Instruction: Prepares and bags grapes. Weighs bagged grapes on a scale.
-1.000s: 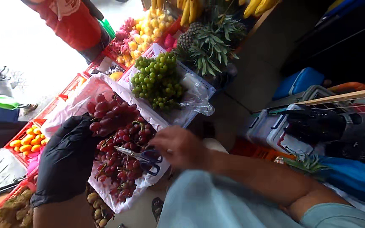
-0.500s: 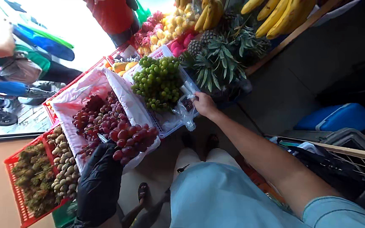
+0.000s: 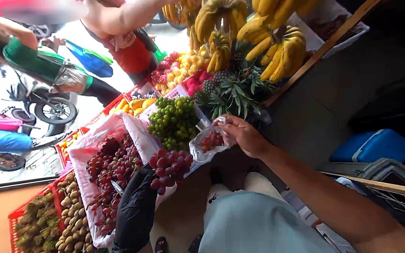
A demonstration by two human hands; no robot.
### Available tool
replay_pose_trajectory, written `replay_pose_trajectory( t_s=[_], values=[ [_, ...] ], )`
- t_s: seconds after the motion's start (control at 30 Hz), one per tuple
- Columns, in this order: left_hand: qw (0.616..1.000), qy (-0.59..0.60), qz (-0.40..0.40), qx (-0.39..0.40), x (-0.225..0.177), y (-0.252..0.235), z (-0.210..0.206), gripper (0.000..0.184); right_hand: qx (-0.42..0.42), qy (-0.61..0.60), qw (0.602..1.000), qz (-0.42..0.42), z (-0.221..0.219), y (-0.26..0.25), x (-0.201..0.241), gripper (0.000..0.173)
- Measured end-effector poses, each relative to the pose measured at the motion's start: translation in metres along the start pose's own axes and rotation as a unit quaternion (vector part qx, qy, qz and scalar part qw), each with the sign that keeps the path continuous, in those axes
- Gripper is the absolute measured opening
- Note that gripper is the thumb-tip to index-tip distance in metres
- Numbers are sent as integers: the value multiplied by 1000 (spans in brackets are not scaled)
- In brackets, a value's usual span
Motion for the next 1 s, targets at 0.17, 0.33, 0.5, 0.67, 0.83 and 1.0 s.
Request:
replay_pose_trajectory(
  t_s=[0.17, 0.33, 0.5, 0.67, 0.83, 1.0],
  values=[
    [997, 10, -27, 74, -17, -24, -113, 16, -13, -61, 998, 26, 70, 59, 68, 28],
    [978, 28, 35, 202, 12, -50, -275, 18, -36, -86, 994, 58, 193, 118, 143, 26],
    [974, 66, 84, 201, 39, -77, -447, 21, -112, -8, 993, 47, 331, 169, 220, 27],
    [961, 116, 83, 237, 48, -127, -602, 18, -173, 59, 982, 46, 444, 191, 289, 28],
    [938, 164, 52, 302, 52, -206, -734, 16, -214, 102, 968, 80, 532, 169, 368, 27],
    [915, 250, 29, 317, 61, -289, -833, 19, -176, 179, 966, 60, 594, 103, 456, 30]
  ],
)
Point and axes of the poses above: each hand's wrist, its own y-axis away from the middle knuckle, its own z-axis out of the back of the hand, x = y × z, the point moved 2 cm from there along -y, towards the middle knuckle, and after that the axes turned 11 degrees about -y, right-handed, at the moved point
